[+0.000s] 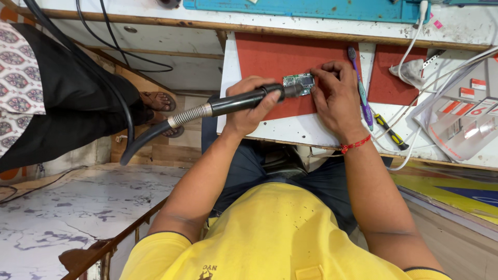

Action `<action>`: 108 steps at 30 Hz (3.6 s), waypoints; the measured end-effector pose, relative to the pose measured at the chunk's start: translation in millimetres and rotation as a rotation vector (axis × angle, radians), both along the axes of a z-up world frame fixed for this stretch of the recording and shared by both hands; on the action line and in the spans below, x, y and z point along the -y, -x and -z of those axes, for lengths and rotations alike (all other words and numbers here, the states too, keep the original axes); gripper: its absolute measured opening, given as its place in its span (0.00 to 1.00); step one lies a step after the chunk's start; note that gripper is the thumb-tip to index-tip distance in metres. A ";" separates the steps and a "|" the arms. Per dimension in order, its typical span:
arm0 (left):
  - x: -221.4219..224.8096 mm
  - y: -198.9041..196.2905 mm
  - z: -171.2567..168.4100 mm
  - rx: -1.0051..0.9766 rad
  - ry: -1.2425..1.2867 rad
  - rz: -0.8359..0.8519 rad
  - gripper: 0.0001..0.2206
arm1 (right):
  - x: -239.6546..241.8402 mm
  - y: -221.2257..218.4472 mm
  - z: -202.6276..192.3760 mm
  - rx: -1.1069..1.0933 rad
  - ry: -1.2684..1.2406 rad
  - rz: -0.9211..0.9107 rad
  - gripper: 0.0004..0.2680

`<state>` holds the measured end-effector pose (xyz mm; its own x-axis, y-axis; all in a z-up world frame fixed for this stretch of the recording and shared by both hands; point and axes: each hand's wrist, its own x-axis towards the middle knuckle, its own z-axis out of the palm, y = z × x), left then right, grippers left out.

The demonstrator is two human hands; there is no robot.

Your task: The person cleans a small circuit board using a toothbrush and then applies heat to specific components with a hot air rework station while holding the board steady.

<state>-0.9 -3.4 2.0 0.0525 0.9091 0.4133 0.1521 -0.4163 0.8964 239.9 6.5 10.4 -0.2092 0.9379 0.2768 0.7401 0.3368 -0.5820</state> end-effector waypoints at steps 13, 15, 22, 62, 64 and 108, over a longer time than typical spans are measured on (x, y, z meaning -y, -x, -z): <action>-4.1 -0.2 0.3 -0.026 0.020 -0.037 0.16 | -2.9 -0.4 -2.8 -0.010 0.000 -0.018 0.12; -6.7 0.7 0.2 -0.024 0.013 -0.036 0.16 | -4.5 -0.4 -2.4 -0.009 -0.006 -0.021 0.12; -3.0 1.7 -1.5 0.010 0.034 -0.004 0.15 | -0.5 2.0 -6.9 0.009 -0.003 -0.036 0.13; -2.8 -0.5 0.1 -0.035 -0.010 -0.060 0.14 | -0.2 -1.0 -5.0 0.017 -0.012 -0.048 0.13; -5.0 0.6 -0.1 -0.009 -0.009 0.025 0.14 | 0.4 -1.3 -4.5 0.012 -0.016 -0.057 0.13; -6.8 4.4 6.3 0.000 0.081 -0.068 0.15 | -1.9 0.8 -5.4 0.027 -0.016 -0.061 0.14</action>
<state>-5.2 3.5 -4.3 -0.0103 0.9411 0.3380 0.1778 -0.3309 0.9268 239.1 8.4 15.8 -0.2731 0.9188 0.2851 0.7336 0.3906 -0.5561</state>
